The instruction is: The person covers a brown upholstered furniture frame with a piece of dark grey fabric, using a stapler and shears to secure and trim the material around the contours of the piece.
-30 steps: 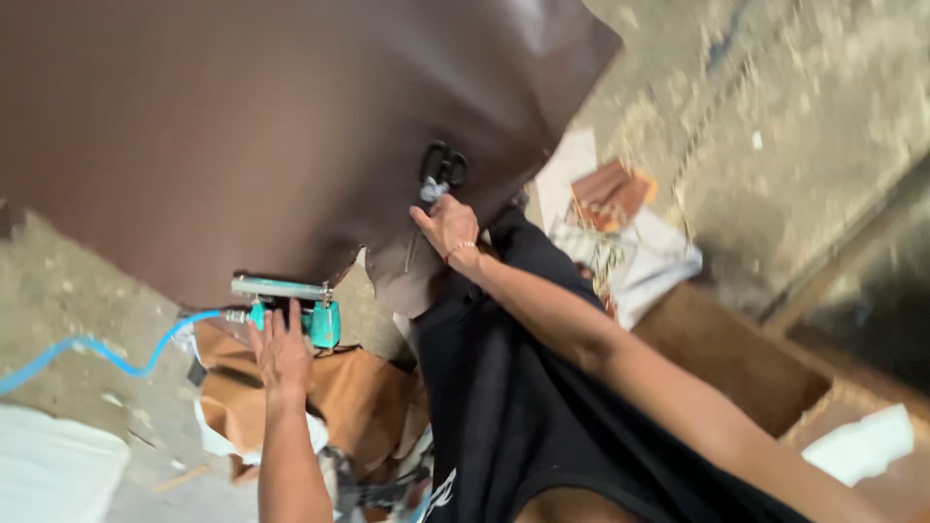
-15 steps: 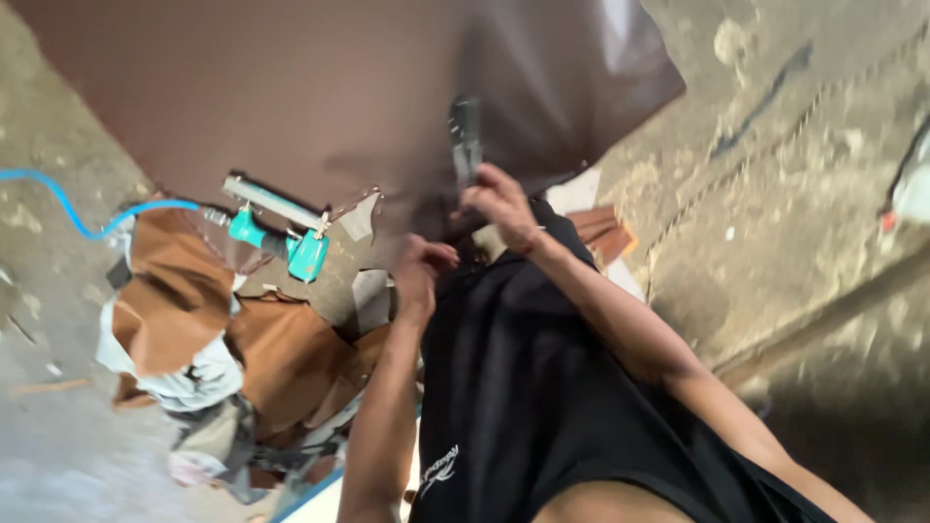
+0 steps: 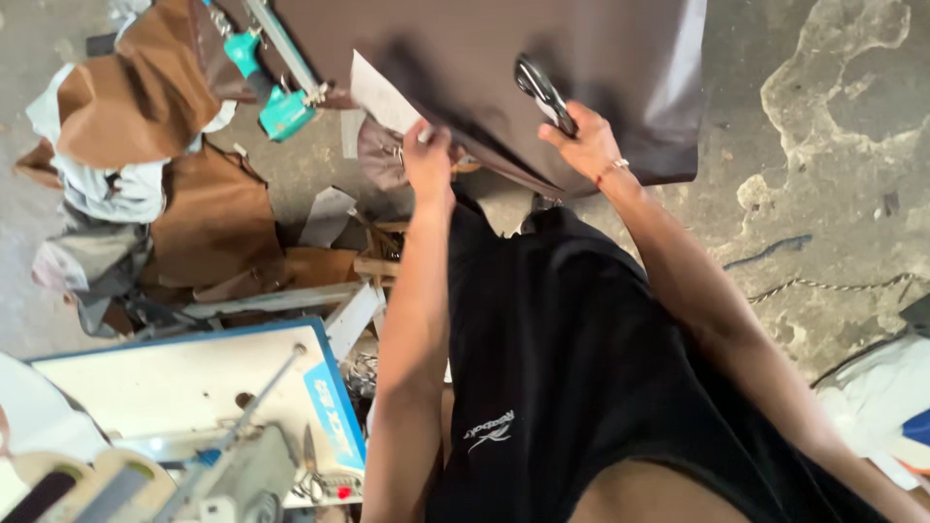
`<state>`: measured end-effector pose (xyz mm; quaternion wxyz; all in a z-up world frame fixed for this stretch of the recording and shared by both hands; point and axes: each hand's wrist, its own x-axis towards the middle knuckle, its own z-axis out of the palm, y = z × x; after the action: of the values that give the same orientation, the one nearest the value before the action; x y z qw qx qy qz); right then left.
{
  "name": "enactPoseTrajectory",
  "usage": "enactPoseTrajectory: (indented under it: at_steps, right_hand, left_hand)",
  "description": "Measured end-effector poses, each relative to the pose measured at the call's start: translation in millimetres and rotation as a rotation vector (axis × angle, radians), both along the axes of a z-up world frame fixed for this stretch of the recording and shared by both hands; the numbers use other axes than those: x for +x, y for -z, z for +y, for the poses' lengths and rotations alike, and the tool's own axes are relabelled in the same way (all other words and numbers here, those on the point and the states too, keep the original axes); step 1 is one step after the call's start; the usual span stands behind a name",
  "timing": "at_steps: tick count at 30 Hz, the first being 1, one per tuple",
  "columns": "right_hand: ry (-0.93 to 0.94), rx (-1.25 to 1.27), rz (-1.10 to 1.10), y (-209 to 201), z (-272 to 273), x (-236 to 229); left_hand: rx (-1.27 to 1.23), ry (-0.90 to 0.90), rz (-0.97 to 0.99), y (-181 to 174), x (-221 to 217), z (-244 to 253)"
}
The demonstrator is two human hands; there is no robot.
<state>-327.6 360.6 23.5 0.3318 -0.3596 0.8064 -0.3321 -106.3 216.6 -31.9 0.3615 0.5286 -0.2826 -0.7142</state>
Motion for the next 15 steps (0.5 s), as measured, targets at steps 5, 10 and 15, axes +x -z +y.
enactPoseTrajectory:
  at_steps: [5, 10, 15]
  right_hand:
    - [-0.153, -0.138, -0.078, 4, -22, 35]
    - [-0.252, 0.005, 0.080, 25, -39, 66]
    - [-0.249, 0.028, -0.262, 20, -37, 64]
  left_hand:
    - [0.069, 0.169, 0.027, 5, 7, -27]
    - [0.169, -0.041, 0.217, 11, 56, 3]
    - [0.251, -0.126, 0.249, 75, 55, 49]
